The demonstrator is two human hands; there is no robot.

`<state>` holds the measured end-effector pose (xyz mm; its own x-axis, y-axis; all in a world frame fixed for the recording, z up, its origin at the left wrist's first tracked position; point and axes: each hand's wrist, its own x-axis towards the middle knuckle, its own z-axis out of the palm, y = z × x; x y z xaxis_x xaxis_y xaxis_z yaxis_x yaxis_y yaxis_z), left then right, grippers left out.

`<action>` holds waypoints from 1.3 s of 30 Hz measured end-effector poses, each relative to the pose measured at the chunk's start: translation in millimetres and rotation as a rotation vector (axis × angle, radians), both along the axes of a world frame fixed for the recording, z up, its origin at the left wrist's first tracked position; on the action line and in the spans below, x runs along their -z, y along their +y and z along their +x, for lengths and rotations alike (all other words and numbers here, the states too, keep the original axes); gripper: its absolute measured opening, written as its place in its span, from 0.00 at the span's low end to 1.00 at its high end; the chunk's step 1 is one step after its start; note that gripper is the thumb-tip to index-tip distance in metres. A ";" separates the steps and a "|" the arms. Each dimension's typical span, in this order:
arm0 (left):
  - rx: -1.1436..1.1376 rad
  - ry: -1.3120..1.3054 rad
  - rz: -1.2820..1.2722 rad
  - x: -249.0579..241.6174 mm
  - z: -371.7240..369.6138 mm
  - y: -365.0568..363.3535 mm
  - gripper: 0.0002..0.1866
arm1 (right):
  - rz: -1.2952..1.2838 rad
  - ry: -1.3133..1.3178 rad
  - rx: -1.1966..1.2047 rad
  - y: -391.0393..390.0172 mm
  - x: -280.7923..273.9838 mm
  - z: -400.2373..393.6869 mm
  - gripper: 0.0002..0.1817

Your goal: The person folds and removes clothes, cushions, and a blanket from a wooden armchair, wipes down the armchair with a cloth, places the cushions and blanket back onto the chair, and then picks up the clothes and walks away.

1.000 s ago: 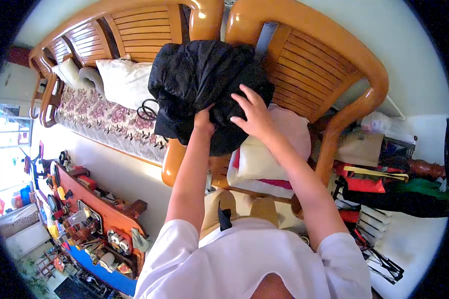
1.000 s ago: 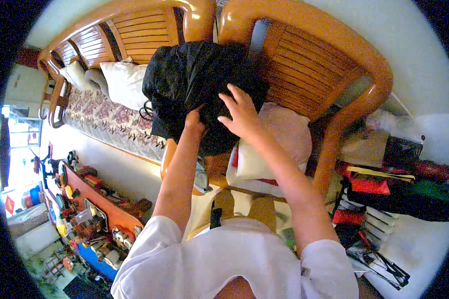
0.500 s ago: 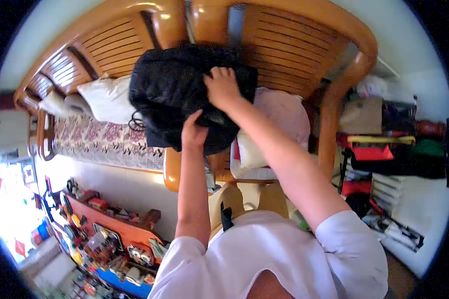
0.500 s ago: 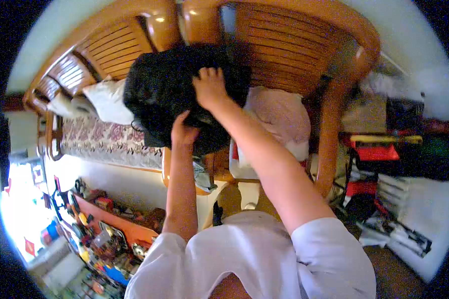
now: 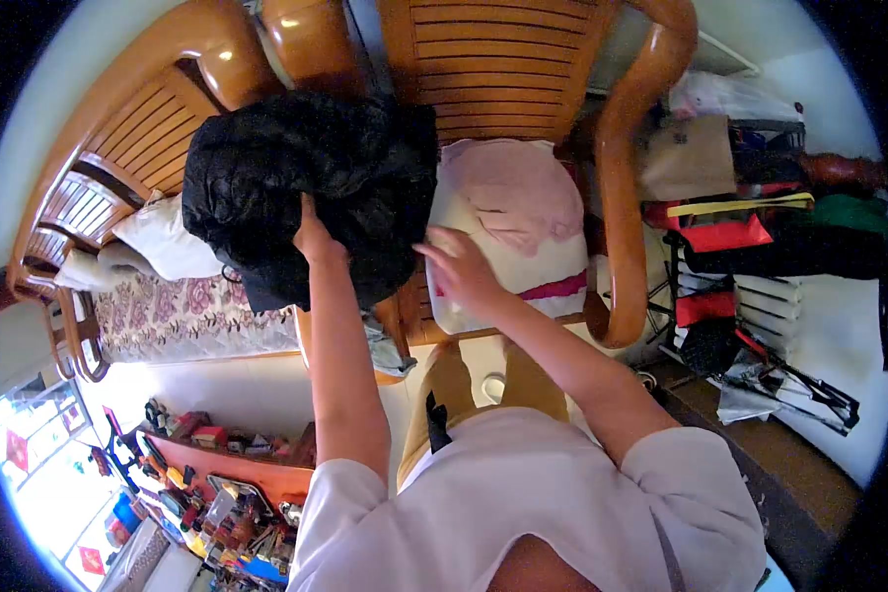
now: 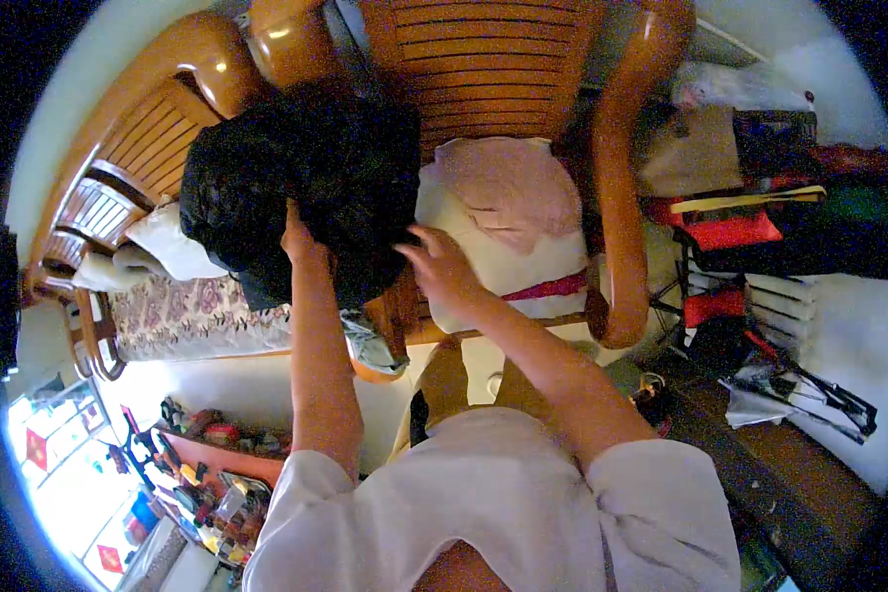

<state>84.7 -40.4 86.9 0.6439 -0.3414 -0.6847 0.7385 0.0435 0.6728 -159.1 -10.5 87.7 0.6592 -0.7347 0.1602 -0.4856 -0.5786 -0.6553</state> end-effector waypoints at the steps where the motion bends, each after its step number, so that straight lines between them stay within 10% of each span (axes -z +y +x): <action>1: 0.030 -0.034 0.018 -14.6 -7.2 8.2 0.36 | 0.049 0.033 0.048 12.8 26.1 -28.0 0.25; 7: 0.085 -0.259 -0.193 -21.2 -13.4 37.1 0.36 | 0.427 0.368 0.022 74.1 72.6 -171.7 0.20; 10: 0.120 0.047 -0.201 -38.0 -10.3 35.1 0.35 | 0.574 0.459 0.096 69.3 72.2 -169.6 0.17; 17: 0.000 -0.007 -0.215 -20.2 -9.7 16.9 0.32 | -0.146 -0.301 0.065 -92.1 -56.6 46.8 0.31; 22: 0.142 0.136 -0.287 -19.6 -11.2 37.1 0.30 | -0.126 0.222 -0.096 -132.7 -67.4 147.0 0.39; 26: 0.153 0.010 -0.534 -25.8 -15.4 66.2 0.26 | -0.116 0.289 -0.373 -86.3 -79.6 153.4 0.22; 36: -0.073 0.002 -0.472 -38.2 -2.7 258.1 0.21 | 0.139 -0.255 -0.871 92.4 -96.8 119.3 0.27; 39: -0.290 -0.007 -0.372 -49.5 6.6 318.9 0.26 | 0.160 -0.319 -0.705 88.9 -95.4 100.8 0.26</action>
